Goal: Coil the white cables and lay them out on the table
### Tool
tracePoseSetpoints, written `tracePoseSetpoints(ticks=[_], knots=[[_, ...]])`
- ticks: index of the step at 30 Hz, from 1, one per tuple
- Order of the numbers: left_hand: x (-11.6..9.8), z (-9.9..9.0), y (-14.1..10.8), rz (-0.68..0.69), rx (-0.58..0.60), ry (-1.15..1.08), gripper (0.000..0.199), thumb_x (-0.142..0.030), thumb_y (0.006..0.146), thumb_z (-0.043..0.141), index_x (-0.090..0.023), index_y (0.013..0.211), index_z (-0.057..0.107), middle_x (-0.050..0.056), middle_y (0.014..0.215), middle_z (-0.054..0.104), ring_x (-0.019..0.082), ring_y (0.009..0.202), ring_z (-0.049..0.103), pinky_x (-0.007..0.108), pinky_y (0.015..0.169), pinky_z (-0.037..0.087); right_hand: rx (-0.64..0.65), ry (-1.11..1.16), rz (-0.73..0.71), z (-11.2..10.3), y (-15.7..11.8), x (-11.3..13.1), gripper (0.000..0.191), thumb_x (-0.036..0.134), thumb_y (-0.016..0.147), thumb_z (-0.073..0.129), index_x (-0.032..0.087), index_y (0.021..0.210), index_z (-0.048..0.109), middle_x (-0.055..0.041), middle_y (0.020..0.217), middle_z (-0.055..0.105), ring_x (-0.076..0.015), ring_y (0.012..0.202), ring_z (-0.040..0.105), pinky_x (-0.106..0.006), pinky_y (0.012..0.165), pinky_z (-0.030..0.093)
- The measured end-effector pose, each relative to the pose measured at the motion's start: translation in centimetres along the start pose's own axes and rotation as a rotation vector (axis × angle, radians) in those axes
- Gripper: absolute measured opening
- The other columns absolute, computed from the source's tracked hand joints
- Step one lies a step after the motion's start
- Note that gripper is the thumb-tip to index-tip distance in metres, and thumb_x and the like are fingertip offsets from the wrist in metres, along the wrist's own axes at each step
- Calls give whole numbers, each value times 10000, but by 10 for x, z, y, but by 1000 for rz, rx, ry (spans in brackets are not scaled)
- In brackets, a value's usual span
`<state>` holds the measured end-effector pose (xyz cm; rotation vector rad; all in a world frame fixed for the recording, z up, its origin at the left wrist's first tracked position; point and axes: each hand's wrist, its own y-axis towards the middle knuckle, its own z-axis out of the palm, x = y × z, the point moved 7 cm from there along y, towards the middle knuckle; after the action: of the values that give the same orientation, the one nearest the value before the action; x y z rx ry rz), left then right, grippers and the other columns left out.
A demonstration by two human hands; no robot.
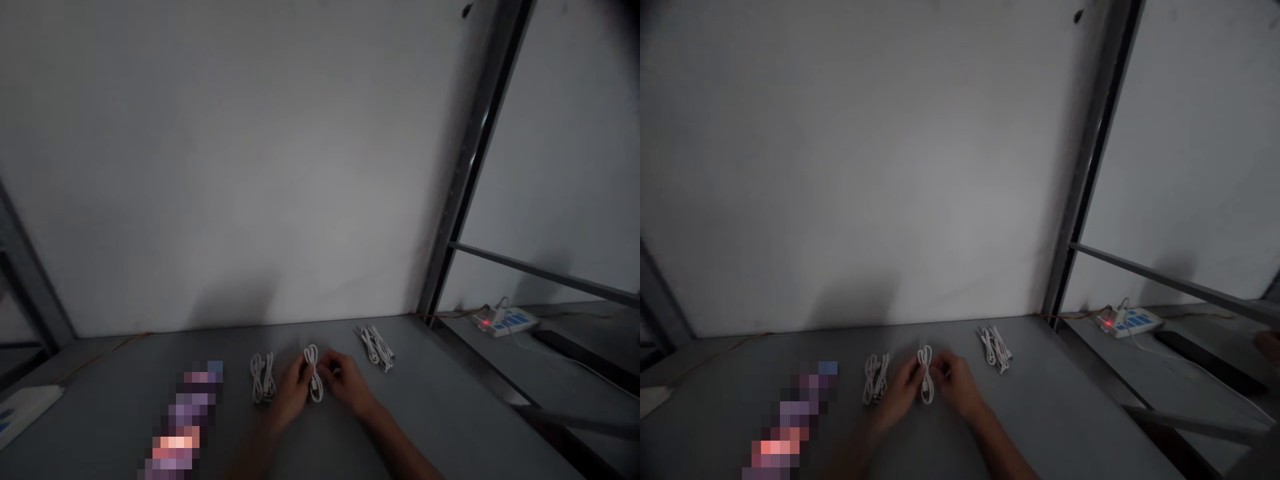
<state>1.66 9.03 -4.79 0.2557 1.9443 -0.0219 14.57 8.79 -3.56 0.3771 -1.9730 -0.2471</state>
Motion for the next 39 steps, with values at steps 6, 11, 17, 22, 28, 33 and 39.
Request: tracePoseSetpoints(ticks=[6,11,17,22,28,33,39], knots=[[-3,-4,-3,13,-46,63,415,-477,834,423,-186,1077,592,116,1054,682,250,1004,616,324,917,433,34,19,2,2,0,4,136,215,801,512,154,685,546,19,610,532,-115,575,483,-211,547,381],[-2,-4,-1,2,-38,56,396,-472,817,464,-213,1082,604,103,1082,693,267,995,623,342,899,448,77,47,-20,4,0,4,159,220,819,489,161,679,536,31,596,515,-110,566,475,-200,537,369],[0,-2,0,-1,-44,51,384,-507,831,427,-218,1017,597,78,1006,693,244,977,621,329,892,444,36,-13,-16,3,1,2,148,168,803,503,146,673,569,17,610,549,-113,580,492,-200,551,373],[-5,1,1,36,-4,7,384,-556,822,450,-202,870,592,30,773,668,201,766,625,283,724,470,-10,-71,-36,3,0,2,141,153,802,515,147,671,569,9,606,558,-112,559,484,-203,534,358],[5,6,2,-219,49,-230,391,-597,696,528,-213,630,560,-11,516,542,159,493,524,277,496,412,-39,-137,-231,1,-5,23,147,143,834,461,168,705,527,-5,665,562,-129,603,496,-224,585,369],[3,6,-1,-281,65,-432,389,-556,651,588,-213,499,486,-16,471,476,134,476,476,258,460,347,-17,-196,-371,1,-9,37,195,129,881,402,176,761,548,-47,786,584,-161,710,534,-247,648,384],[1,1,1,-219,21,-430,489,-624,598,658,-190,810,585,-37,558,552,129,463,515,251,439,401,-40,-90,-187,-2,-5,25,206,244,896,466,162,761,598,-26,720,604,-143,651,536,-232,611,397]])
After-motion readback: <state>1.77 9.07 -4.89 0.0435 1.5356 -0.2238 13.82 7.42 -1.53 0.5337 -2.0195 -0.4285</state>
